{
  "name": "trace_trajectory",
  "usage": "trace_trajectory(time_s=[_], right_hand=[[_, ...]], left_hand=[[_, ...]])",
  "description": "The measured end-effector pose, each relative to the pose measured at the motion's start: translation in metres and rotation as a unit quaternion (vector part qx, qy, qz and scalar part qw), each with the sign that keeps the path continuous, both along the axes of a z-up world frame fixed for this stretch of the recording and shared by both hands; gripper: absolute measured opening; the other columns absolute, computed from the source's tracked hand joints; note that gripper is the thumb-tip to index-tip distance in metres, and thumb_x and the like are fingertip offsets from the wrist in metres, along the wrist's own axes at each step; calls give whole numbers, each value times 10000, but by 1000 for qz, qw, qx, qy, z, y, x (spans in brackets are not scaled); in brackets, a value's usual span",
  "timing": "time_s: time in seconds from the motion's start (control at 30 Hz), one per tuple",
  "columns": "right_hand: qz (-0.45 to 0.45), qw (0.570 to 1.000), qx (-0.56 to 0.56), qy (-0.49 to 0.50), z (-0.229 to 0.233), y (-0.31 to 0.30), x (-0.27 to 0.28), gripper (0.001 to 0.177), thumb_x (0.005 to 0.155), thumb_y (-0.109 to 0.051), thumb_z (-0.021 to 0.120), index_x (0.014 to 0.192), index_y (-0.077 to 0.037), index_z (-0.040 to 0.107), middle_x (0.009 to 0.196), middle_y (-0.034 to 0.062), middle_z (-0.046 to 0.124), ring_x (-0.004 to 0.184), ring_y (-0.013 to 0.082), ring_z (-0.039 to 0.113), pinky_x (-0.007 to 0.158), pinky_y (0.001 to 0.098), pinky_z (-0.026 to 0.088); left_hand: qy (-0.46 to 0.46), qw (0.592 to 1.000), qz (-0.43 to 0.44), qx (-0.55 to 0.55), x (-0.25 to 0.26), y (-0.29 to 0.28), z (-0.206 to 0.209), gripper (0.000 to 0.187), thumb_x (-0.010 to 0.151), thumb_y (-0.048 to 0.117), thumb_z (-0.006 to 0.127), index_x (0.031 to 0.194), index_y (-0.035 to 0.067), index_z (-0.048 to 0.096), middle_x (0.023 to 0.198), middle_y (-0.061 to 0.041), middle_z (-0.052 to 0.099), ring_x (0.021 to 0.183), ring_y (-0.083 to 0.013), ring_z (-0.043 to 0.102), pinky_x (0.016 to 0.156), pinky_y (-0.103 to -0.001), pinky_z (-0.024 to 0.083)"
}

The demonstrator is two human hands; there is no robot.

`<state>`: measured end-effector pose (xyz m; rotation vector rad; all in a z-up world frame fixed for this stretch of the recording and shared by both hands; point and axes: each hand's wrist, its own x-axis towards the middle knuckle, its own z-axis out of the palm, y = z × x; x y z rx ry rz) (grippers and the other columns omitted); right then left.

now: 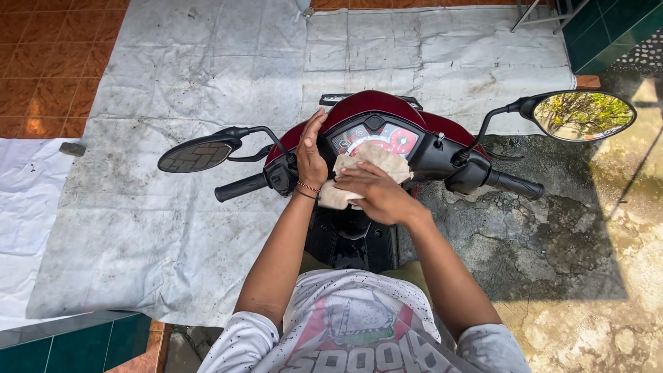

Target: The person wipes the dashboard, handlebars, and side mirrors of a red motorcycle using a white cloth. They clean the instrument cluster and surrounding areas thoroughly, moving the cloth between different sections of the bike's front.

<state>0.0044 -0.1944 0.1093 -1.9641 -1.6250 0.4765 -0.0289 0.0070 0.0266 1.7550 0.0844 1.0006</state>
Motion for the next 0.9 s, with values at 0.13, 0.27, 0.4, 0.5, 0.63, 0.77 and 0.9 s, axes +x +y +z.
trace_trajectory(time_s=[0.13,0.27,0.4,0.5,0.63,0.77,0.9], right_hand=[[-14,979,67,191,24,-6,31,450,909,88,532,1351,54,610,1299,328,659,1236,519,600,1141,654,369],[-222,913,302,163,19,30,63,461,1014,26,540,1467,-58,562,1393,223,620,1288,366,576,1160,545,398],[-306,917,234,-100,-4,81,75,535,1019,25,583,1539,-22,468,1607,226,399,1513,375,327,1263,535,152],[-187,920,54,-340,-33,93,43,485,991,-137,535,1470,-104,597,1559,121,533,1480,304,429,1268,532,126],[-180,904,118,-370,-39,78,16,469,974,-159,499,1416,-78,633,1469,135,616,1420,282,514,1262,502,203],[-155,903,140,-375,-53,39,-10,405,960,-184,522,1325,-69,656,1428,101,643,1404,251,523,1249,485,280],[-135,934,77,-321,-53,-8,-27,467,898,-257,640,1332,-83,634,1468,48,612,1452,194,466,1271,451,258]], left_hand=[[5,1000,-18,-9,4,2,-12,724,1109,472,55,1447,67,550,1525,-159,495,1433,-346,446,1206,-457,348],[-12,998,-22,-56,10,5,-19,700,1112,519,59,1553,89,391,1577,-195,405,1456,-423,363,1231,-531,313],[-31,996,-18,-81,15,8,-27,680,1120,527,90,1625,92,227,1622,-222,310,1482,-439,321,1237,-547,319],[-36,994,-10,-108,16,11,-31,690,1106,551,101,1639,125,197,1629,-230,286,1473,-425,335,1223,-533,332],[4,997,64,-32,11,11,-21,665,1108,500,92,1610,110,284,1602,-203,362,1477,-405,368,1242,-501,310],[89,991,32,96,3,6,-13,562,1093,453,315,1522,124,468,1500,-195,507,1368,-413,505,1163,-517,399],[145,956,27,255,6,1,-5,614,1026,446,584,1524,107,466,1537,-205,443,1415,-425,430,1198,-544,330]])
